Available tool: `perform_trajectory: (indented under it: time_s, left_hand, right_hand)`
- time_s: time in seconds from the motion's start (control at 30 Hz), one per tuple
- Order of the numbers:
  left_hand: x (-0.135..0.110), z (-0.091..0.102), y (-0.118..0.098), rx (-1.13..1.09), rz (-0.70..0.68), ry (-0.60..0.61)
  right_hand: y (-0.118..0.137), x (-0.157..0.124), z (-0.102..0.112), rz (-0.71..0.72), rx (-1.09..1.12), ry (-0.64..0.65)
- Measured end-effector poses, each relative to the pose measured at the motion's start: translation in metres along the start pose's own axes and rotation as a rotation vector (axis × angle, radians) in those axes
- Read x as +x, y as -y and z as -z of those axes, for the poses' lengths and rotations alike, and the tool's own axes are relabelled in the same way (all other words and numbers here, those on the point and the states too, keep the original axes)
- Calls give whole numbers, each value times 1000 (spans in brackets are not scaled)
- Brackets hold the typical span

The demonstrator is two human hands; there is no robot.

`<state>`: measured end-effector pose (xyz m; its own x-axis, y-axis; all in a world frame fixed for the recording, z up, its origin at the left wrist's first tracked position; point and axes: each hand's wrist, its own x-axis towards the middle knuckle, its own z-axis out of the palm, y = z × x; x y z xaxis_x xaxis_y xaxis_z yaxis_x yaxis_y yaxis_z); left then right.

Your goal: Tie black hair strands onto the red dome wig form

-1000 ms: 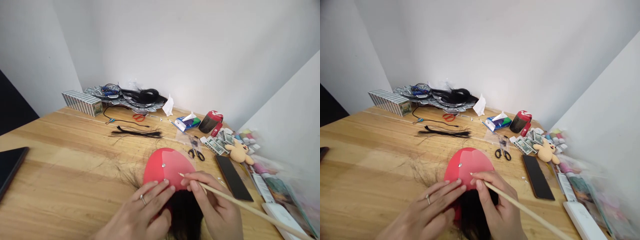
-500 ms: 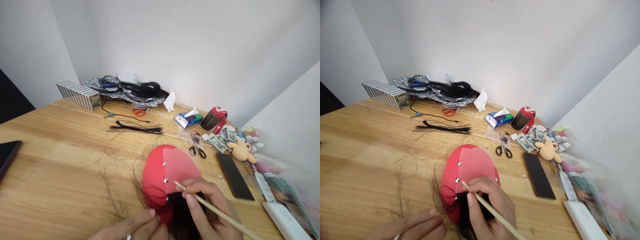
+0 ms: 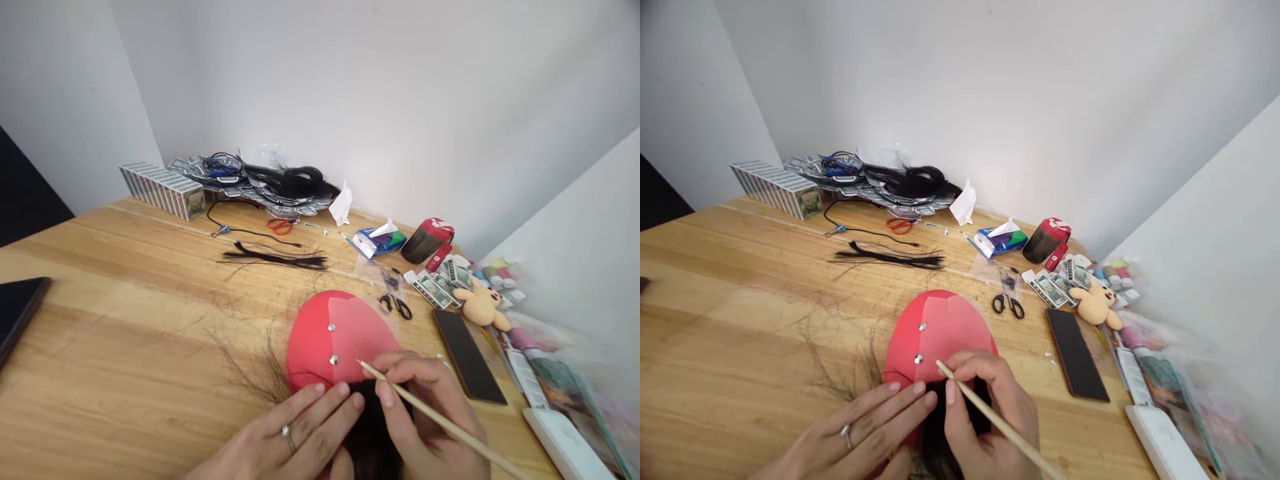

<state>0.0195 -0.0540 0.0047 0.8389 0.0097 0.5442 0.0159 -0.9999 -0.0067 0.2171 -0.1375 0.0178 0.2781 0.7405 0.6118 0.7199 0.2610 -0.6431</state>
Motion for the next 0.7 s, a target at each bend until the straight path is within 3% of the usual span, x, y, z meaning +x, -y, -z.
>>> perform_trajectory:
  time_s: [0.2,0.43,0.7]
  left_hand:
    - [-6,-24,-4,140,-9,-13]
    - [0,-24,-5,206,-30,-57]
    - [2,-31,-8,187,-21,-170]
  right_hand:
    - [1,6,3,-155,215,-85]
    - [-17,15,18,-290,432,-179]
    - [-23,14,20,-270,478,-55]
